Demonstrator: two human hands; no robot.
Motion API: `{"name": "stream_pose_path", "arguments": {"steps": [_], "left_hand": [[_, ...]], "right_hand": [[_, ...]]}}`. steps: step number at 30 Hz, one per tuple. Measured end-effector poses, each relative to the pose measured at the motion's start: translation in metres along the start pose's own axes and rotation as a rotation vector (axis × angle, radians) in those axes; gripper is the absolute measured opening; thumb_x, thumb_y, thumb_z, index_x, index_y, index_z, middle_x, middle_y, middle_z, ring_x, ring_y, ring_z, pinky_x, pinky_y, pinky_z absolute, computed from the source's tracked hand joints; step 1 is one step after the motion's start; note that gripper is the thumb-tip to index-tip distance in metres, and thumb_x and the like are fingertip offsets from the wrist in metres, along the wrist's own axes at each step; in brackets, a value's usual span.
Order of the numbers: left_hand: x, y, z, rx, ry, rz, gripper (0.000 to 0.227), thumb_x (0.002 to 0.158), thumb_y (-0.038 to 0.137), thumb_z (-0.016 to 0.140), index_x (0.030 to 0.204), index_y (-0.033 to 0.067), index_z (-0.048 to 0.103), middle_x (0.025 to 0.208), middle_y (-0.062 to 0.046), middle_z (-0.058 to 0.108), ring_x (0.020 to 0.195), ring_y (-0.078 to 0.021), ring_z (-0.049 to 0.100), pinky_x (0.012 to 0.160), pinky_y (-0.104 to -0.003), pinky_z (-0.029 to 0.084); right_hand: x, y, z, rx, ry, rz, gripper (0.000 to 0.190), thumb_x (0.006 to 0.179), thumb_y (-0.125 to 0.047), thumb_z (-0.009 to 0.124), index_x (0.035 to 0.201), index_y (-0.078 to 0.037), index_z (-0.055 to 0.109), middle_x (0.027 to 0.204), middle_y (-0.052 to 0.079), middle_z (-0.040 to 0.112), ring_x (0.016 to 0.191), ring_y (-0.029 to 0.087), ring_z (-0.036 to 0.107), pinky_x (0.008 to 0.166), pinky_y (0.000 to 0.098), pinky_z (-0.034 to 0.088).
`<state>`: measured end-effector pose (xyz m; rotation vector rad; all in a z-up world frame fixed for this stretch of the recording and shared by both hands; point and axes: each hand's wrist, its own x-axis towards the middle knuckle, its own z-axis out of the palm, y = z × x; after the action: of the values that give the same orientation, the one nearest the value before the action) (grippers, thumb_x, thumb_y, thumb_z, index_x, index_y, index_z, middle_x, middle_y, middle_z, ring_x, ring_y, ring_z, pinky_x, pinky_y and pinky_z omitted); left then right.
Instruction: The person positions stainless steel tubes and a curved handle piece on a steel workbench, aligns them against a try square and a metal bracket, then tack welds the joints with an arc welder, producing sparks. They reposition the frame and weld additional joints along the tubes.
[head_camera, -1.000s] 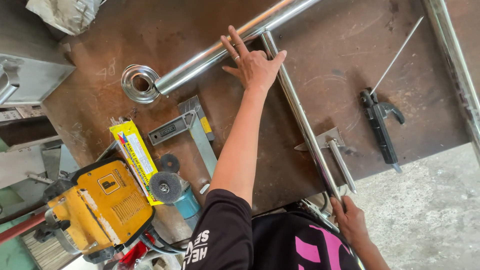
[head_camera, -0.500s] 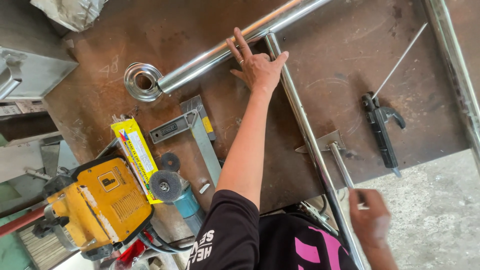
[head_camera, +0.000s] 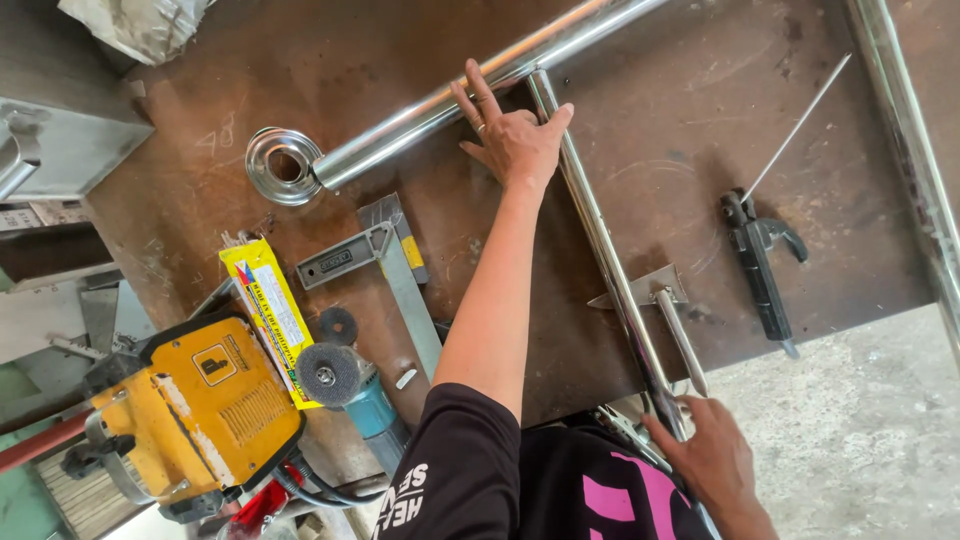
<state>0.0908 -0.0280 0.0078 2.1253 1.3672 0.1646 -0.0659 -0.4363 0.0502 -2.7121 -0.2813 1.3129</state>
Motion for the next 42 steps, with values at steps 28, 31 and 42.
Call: {"name": "stream_pose_path", "arguments": {"steps": [28, 31, 42], "left_hand": [[-0.003, -0.003, -0.003, 0.014, -0.039, 0.049, 0.043, 0.073, 0.051, 0.086, 0.065, 0.0082, 0.083, 0.169, 0.005, -0.004, 0.158, -0.033, -0.02, 0.114, -0.087, 0.006], [-0.001, -0.004, -0.004, -0.003, -0.032, 0.054, 0.043, 0.072, 0.05, 0.085, 0.068, 0.007, 0.084, 0.169, 0.005, -0.004, 0.158, -0.0329, -0.019, 0.113, -0.087, 0.007], [-0.001, -0.003, -0.005, -0.002, -0.046, 0.034, 0.044, 0.074, 0.052, 0.084, 0.068, 0.0083, 0.084, 0.169, 0.006, -0.003, 0.158, -0.0315, -0.018, 0.114, -0.087, 0.006]], "right_hand": [[-0.004, 0.013, 0.025, 0.251, 0.244, -0.207, 0.037, 0.083, -0.033, 0.075, 0.108, -0.006, 0.07, 0.093, 0.005, 0.073, 0.074, 0.018, 0.069, 0.061, 0.0318, 0.056], [-0.005, 0.008, 0.021, 0.267, 0.256, -0.219, 0.036, 0.082, -0.031, 0.077, 0.106, -0.004, 0.07, 0.095, 0.007, 0.074, 0.076, 0.018, 0.071, 0.061, 0.0314, 0.057], [-0.004, 0.01, 0.023, 0.287, 0.269, -0.191, 0.037, 0.083, -0.029, 0.077, 0.108, -0.003, 0.07, 0.098, 0.009, 0.075, 0.076, 0.018, 0.072, 0.055, 0.0288, 0.058]]}}
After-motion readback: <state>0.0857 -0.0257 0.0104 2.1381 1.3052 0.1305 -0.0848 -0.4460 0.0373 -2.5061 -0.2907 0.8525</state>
